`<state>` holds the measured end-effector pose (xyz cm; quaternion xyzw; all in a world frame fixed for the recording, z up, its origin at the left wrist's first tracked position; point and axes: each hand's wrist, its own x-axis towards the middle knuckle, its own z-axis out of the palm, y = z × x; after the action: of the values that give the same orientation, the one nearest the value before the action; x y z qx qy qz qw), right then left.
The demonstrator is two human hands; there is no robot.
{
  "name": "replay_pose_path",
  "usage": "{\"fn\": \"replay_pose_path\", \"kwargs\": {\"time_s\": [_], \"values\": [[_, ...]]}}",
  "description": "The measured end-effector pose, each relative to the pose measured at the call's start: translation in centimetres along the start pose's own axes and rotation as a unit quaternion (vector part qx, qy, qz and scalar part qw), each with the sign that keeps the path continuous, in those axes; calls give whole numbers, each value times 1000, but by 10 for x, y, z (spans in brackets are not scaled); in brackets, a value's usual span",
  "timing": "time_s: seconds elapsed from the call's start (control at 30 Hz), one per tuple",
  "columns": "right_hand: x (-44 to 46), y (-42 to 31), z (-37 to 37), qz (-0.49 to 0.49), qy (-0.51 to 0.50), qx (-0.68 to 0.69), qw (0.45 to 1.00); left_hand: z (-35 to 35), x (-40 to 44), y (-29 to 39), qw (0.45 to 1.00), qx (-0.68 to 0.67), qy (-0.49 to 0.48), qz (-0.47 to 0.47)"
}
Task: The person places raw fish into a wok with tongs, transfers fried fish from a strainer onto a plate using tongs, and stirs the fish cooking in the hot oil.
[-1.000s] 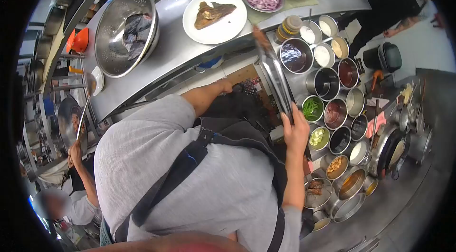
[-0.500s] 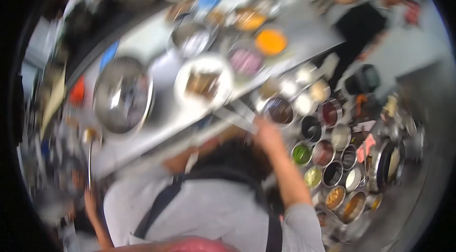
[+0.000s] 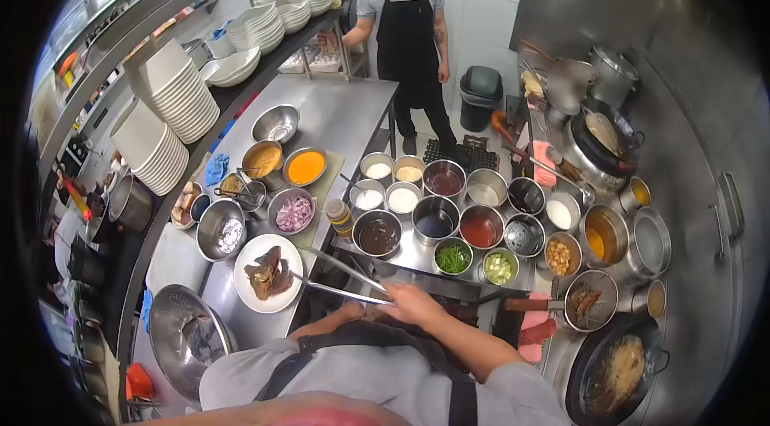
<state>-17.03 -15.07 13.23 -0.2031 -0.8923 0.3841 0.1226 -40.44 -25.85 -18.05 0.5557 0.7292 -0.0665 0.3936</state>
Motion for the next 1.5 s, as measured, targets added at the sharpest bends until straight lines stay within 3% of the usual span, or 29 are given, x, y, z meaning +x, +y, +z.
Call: {"fn": "replay_pose_path", "kwargs": {"time_s": [0.03,0.1,0.13,0.17,0.23,0.27,0.33,0.43,0.5,0.57,0.63,0.67,0.73,0.83,0.9,1.0,1.1,1.23,1.3,1.37,1.4,1.47,1.5], "values": [[-32,-3,-22,77,8,37,996,2,4,3,1000,23,-3,18],[-78,20,-30,109,81,60,989,25,23,-6,994,71,-26,80],[-103,23,-39,173,98,78,977,30,30,-6,983,111,-48,141],[-127,25,-46,237,114,96,960,33,27,-3,982,113,-50,143],[-172,43,-43,275,218,99,931,35,10,1,998,21,-47,40],[-187,43,-46,307,251,150,905,32,-3,3,998,24,-50,41],[-217,46,-48,352,317,184,861,26,-19,0,992,7,-117,-39],[-251,52,-55,391,360,174,829,33,-17,-25,995,6,-100,15],[-265,49,-59,433,415,205,773,37,-15,-41,995,1,-79,68],[-268,45,-62,390,469,186,770,37,-8,-39,993,1,-73,94],[-272,45,-67,344,429,47,834,16,3,-3,977,1,-168,-128],[-257,38,-71,330,398,36,855,14,8,1,977,4,-171,-127],[-210,5,-88,331,271,8,904,16,28,6,986,27,-158,-41],[-141,30,-53,146,159,61,974,23,49,22,989,36,-141,9],[-87,37,-31,41,54,-22,997,24,47,31,991,37,-123,28],[-58,23,-31,-25,88,-14,996,29,37,35,992,51,-69,89],[-94,29,-50,74,173,68,980,30,30,28,977,84,-20,195],[-201,74,-48,301,349,42,886,27,8,9,923,121,41,362],[-244,56,-67,396,429,16,811,34,-9,-13,953,130,-16,273],[-287,64,-66,458,511,81,723,41,-16,-33,967,158,-69,188],[-310,74,-61,463,514,79,718,43,-16,-41,968,171,-89,158],[-348,100,-51,613,484,-59,621,43,-15,-49,965,197,-113,130],[-355,105,-51,618,485,-61,616,43,-14,-50,962,210,-123,122]]}}
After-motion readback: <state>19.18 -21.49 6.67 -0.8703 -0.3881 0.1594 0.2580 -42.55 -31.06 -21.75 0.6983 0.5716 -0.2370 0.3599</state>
